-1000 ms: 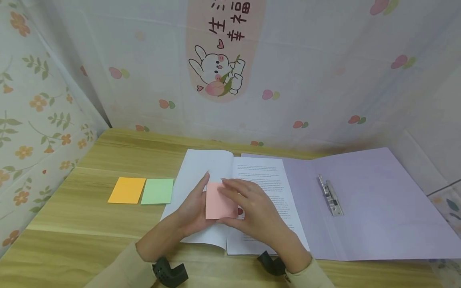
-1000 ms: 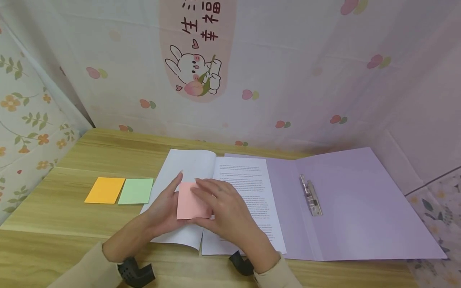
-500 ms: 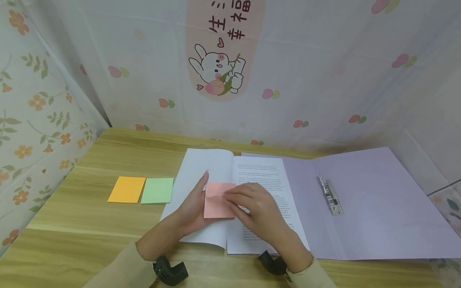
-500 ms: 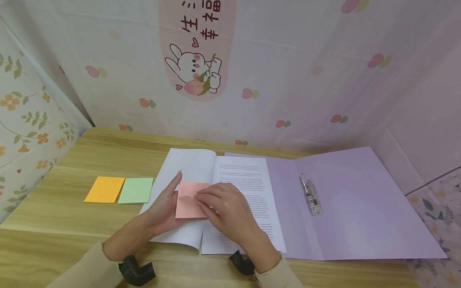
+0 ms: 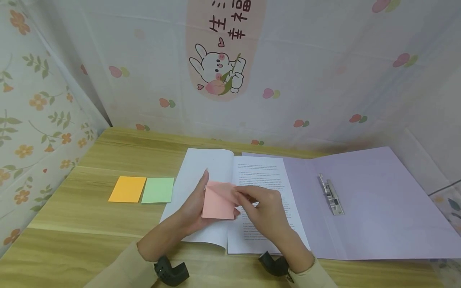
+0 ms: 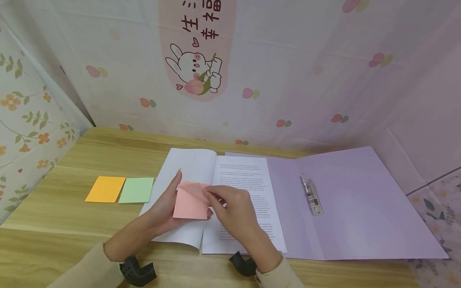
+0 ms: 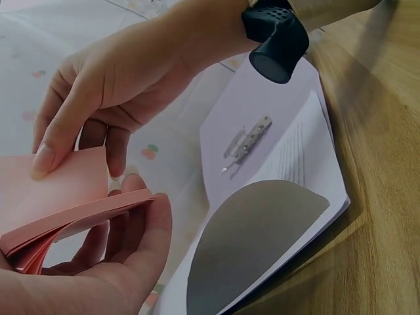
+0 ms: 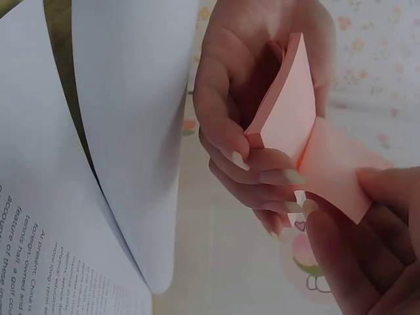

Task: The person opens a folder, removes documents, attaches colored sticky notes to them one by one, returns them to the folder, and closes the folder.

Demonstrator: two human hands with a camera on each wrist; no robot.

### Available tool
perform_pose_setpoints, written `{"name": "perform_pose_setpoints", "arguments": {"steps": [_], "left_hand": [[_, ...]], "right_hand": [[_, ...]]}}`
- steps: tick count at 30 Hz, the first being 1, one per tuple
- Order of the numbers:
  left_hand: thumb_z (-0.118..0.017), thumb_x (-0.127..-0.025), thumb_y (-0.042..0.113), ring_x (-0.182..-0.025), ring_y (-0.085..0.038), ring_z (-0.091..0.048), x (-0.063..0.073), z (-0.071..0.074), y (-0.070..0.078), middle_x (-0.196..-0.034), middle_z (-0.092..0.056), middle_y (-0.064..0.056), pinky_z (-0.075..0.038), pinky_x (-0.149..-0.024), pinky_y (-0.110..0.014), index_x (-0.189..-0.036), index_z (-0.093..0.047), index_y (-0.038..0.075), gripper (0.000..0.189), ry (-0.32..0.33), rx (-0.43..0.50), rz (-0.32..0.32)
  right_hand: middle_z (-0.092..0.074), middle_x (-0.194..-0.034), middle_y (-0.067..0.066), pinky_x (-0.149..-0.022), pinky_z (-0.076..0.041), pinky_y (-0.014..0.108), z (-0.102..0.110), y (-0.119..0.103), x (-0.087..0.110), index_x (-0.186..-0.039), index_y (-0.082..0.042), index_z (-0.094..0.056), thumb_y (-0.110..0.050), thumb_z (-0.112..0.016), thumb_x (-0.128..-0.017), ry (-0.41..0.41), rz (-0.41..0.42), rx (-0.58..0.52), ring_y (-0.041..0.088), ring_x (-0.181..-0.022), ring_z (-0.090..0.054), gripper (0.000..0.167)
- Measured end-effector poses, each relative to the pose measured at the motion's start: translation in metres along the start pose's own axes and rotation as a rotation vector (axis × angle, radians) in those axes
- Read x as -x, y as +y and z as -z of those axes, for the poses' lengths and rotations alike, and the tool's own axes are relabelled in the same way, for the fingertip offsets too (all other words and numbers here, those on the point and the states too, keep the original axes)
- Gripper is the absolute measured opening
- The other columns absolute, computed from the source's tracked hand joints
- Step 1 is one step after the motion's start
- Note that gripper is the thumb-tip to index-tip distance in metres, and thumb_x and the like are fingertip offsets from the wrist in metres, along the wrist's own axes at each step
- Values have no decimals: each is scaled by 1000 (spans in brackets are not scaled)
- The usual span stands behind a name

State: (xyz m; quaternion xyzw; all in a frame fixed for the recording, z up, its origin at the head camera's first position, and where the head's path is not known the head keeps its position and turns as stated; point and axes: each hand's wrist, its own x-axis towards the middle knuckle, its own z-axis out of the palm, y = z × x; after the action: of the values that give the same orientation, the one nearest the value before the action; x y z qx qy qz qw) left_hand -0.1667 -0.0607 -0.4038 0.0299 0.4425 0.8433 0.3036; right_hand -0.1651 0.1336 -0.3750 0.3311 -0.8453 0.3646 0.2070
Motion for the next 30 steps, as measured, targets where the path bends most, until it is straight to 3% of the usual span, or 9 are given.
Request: {"name": "perform_pose_setpoints", "arguments": {"steps": [9, 19, 30], "left_hand": [[-19, -97, 77, -101, -23, -68, 0, -2, 0, -128, -61, -10, -58, -89, -40, -153, -35, 10, 89, -22, -4, -18], [-21, -96, 79, -98, -24, -65, 0, -2, 0, -117, -63, -9, -58, -86, -40, -151, -37, 13, 88, -31, 34, -5], [-21, -96, 78, -90, -25, -67, 1, 0, 3, -107, -67, -10, -58, -86, -42, -145, -39, 17, 80, -55, 57, 26]], "right_hand": [[-79, -86, 9, -58, -58, 20, 0, 0, -1, -97, -2, -79, -2, -78, -85, 43, -243, -105, 9, -64, -72, 12], [-79, -90, 11, -55, -58, 22, 4, -1, -3, -100, -3, -79, -5, -76, -88, 65, -386, -174, 8, -58, -70, 12], [-78, -95, 13, -59, -61, 25, 11, 5, -6, -101, -3, -79, -9, -75, -90, 109, -511, -280, 9, -64, -72, 13]]}}
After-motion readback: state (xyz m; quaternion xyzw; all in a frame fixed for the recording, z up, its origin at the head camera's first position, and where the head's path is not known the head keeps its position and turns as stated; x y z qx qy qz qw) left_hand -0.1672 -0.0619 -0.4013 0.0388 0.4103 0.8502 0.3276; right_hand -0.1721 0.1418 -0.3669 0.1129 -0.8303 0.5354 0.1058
